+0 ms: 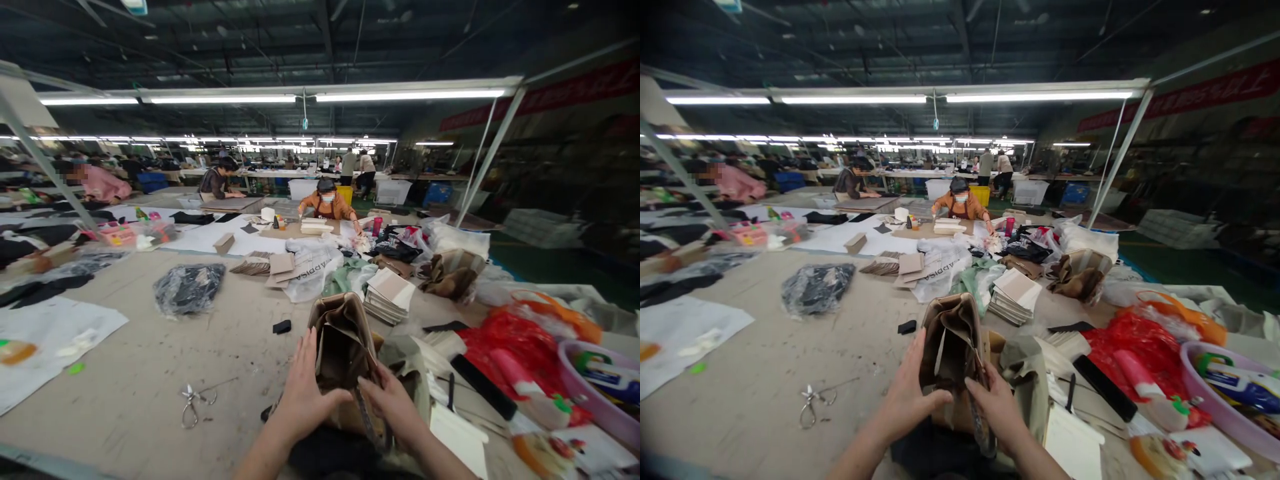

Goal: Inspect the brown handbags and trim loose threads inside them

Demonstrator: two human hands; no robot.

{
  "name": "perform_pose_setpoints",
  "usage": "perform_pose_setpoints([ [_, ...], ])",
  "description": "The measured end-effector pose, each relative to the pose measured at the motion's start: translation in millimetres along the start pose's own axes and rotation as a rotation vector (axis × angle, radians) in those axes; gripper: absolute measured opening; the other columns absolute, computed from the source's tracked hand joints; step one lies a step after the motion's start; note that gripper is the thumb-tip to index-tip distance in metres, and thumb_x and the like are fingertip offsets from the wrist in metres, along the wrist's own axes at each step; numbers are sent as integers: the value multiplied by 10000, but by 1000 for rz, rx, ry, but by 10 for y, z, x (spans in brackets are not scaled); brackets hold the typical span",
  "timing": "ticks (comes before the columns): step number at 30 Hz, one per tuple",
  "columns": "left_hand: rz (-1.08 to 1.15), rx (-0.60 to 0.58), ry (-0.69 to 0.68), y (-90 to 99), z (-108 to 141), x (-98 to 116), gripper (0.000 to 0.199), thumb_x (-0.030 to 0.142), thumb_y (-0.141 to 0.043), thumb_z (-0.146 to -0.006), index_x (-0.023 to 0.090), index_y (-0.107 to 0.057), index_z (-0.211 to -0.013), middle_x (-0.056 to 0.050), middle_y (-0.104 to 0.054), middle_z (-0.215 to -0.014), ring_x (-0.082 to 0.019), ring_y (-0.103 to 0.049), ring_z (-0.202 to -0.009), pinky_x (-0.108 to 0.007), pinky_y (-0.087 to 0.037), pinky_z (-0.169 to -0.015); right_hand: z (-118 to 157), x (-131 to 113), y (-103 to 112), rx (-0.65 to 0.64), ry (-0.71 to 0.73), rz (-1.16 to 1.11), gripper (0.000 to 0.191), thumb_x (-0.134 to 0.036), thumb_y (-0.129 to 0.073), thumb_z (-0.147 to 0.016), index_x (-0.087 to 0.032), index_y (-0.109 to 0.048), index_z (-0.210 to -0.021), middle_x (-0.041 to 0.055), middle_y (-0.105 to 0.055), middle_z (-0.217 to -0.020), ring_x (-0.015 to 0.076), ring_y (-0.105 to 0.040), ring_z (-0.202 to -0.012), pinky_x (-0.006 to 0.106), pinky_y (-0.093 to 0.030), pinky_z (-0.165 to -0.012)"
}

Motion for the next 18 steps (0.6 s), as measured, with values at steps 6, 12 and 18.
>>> perform_pose_setpoints([
  [6,-287,158,56,154,-67,-324,1110,302,-722,-547,137,-63,-1425,-174,-254,-1442,-343,-278,-1303,-430,-338,-1023,43,-51,223,33,-70,-55,556,-383,-724,-644,-197,-540,-1136,-9,-627,-726,93,-511,-522,191,-402,-456],
  [12,-238,153,239,234,193,-776,907,254,-637,-656,183,-145,-1415,-142,-582,-1176,-290,-571,-1036,-373,-447,-830,43,84,420,39,-138,-176,495,-401,-726,-631,-185,-530,-1032,-135,-214,-452,17,-147,-385,137,-98,-363],
  [18,-239,277,176,564,4,-459,448,339,-641,-676,240,-597,-1111,-68,-692,-936,-277,-625,-897,-356,-457,-796,244,-269,328,21,-103,-105,519,-413,-714,-636,-167,-563,-1067,-117,-271,-461,17,-156,-384,141,-135,-344],
])
Point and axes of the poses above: each hand's wrist, its own z-axis away from the middle knuckle, its own y-axis out of the back of the hand, x = y × z, the point moved 3 cm from there along -z, towards the middle knuckle
